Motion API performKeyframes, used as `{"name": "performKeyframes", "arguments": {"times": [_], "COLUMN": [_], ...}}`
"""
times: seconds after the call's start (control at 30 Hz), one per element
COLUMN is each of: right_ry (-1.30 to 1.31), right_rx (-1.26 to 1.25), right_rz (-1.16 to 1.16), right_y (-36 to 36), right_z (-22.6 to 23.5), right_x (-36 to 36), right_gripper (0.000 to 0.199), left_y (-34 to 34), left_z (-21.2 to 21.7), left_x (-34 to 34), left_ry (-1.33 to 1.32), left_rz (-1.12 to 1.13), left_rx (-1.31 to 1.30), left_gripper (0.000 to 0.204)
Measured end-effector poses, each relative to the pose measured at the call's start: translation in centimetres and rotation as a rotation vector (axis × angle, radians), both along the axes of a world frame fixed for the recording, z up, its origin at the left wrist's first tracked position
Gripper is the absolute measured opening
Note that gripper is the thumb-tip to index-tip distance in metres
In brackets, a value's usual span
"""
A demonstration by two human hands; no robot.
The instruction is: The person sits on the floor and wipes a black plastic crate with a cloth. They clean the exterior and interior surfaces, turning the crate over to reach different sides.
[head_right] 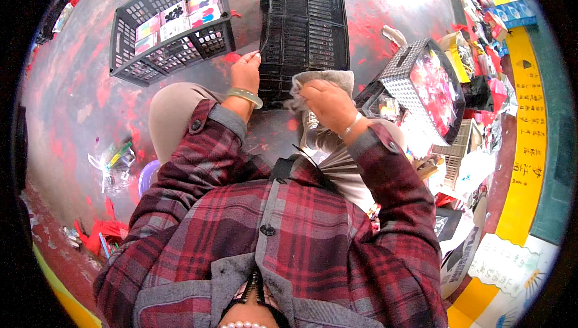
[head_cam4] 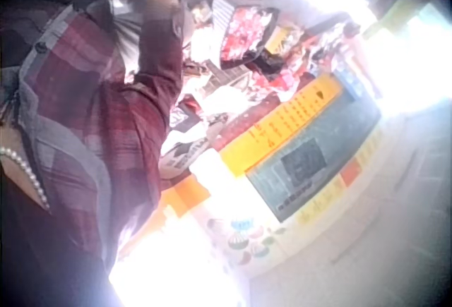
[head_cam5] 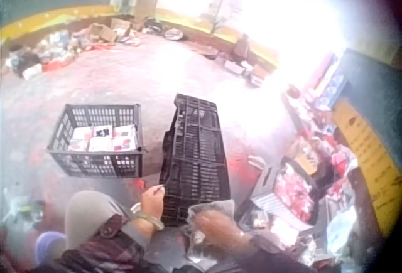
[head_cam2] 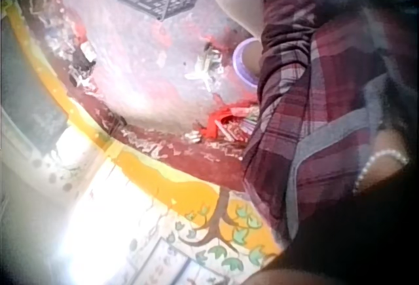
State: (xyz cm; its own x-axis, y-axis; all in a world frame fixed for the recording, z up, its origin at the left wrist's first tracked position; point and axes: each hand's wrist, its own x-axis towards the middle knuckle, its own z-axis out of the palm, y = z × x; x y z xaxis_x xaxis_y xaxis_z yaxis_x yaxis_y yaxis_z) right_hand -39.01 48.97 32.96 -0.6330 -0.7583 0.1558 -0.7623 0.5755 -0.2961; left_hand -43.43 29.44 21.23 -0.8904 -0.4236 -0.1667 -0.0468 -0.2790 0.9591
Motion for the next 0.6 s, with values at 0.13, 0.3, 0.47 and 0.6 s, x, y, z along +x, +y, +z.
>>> {"name": "performKeyframes", "arguments": {"times": [0.13, 0.3, 0.47, 0.6], "right_ry": [-0.52, -0.891, -0.829, -0.699], "right_rx": [-0.765, -1.72, -1.84, -1.785], "right_rz": [-0.646, -0.627, -0.497, -0.791], "right_y": [5.9, 9.8, 12.0, 9.0], "right_z": [1.4, 3.7, 3.3, 3.1], "right_x": [0.7, 2.3, 3.3, 3.1], "right_gripper": [0.017, 0.041, 0.042, 0.044], "left_y": [-0.2, -0.4, 0.0, -0.4], "left_z": [-0.8, -1.5, -0.9, -0.1], "left_x": [-0.2, -0.5, -0.3, 0.0], "left_ry": [-0.006, -0.03, 0.023, -0.002], "left_rz": [0.028, -0.002, 0.015, 0.001], "left_rx": [-0.026, -0.031, 0.05, 0.054], "left_gripper": [0.023, 0.024, 0.023, 0.023]}}
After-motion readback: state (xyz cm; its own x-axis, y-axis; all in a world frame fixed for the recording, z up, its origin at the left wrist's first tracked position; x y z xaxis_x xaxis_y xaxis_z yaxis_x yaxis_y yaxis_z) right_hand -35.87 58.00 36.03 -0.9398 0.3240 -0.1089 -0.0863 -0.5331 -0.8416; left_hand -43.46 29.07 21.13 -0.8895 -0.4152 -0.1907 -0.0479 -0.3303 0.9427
